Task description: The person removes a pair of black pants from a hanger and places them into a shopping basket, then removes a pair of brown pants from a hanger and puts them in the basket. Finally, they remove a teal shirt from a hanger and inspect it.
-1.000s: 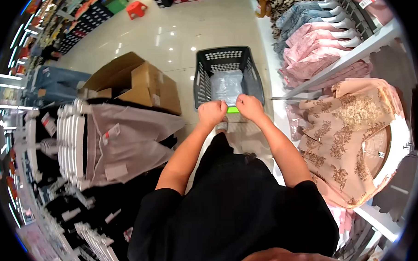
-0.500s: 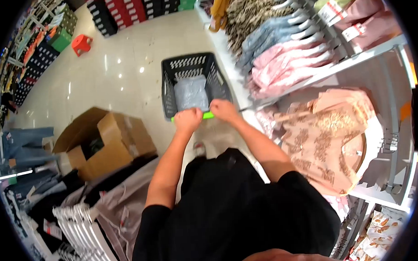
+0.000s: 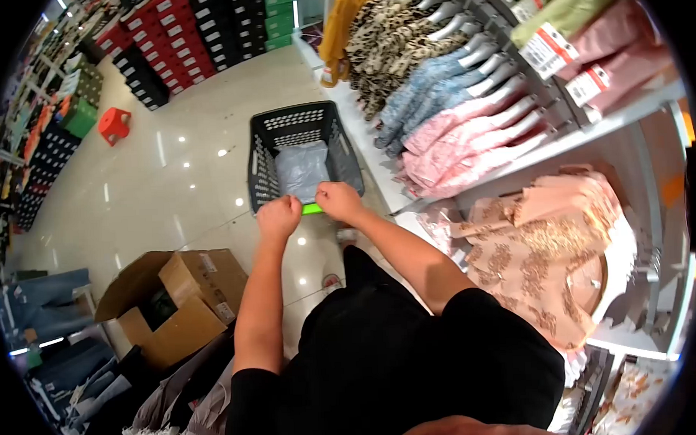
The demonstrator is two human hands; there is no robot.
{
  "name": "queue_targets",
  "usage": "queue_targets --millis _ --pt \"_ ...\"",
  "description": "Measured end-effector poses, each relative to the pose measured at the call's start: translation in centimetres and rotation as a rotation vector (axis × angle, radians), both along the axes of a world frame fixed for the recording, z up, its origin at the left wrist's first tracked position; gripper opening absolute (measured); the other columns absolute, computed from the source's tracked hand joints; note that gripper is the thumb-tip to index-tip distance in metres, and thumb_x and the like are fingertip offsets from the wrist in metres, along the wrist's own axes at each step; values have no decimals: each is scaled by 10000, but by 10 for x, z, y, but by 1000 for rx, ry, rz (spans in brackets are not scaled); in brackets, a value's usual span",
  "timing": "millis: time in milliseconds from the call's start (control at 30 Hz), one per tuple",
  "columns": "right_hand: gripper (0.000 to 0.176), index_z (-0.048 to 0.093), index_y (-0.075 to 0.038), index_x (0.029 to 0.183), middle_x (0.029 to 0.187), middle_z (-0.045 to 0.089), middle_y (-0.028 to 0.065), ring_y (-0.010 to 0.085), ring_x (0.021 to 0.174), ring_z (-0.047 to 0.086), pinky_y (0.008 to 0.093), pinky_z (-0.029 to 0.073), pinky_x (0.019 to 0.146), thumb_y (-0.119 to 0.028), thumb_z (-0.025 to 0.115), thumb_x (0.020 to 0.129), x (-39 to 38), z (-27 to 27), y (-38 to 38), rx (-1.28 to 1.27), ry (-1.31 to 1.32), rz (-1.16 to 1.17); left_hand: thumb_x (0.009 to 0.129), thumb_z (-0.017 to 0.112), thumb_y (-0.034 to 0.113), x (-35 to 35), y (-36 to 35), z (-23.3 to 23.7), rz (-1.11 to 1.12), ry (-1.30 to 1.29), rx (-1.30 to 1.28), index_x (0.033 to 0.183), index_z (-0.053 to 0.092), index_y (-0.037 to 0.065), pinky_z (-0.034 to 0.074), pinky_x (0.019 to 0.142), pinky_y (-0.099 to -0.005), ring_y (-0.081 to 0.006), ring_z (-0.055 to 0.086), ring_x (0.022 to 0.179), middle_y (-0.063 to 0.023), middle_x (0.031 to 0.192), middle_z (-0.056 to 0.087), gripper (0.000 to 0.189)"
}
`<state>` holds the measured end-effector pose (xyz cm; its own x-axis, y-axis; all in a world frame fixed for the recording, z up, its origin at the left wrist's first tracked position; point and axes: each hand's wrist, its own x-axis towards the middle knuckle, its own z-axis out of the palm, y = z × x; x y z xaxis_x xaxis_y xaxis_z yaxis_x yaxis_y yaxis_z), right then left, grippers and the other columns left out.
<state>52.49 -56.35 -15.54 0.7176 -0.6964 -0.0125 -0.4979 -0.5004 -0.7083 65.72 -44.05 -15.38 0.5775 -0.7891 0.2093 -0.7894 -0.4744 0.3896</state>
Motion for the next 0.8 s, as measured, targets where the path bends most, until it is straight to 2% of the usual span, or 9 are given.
queue_targets --millis 367,533,800 --pt "234 673 -78 858 803 671 195 409 772 641 496 511 699 -268 542 822 58 3 -105 8 -64 77 879 468 377 54 -92 -1 69 -13 126 712 683 83 515 623 -498 -393 644 649 -181 681 653 401" --pt "236 666 -75 846 793 669 194 406 762 643 500 509 703 -277 547 824 74 -3 -140 24 -76 180 892 465 374 62 -118 -3 146 -3 83 688 654 94 497 607 -508 -395 631 632 -178 664 642 394" --pt "235 657 -79 832 778 666 185 404 764 640 495 506 709 -288 550 822 103 1 -177 51 -68 170 887 506 347 92 -148 -16 148 -62 21 655 633 92 486 541 -495 -383 615 569 -172 598 611 367"
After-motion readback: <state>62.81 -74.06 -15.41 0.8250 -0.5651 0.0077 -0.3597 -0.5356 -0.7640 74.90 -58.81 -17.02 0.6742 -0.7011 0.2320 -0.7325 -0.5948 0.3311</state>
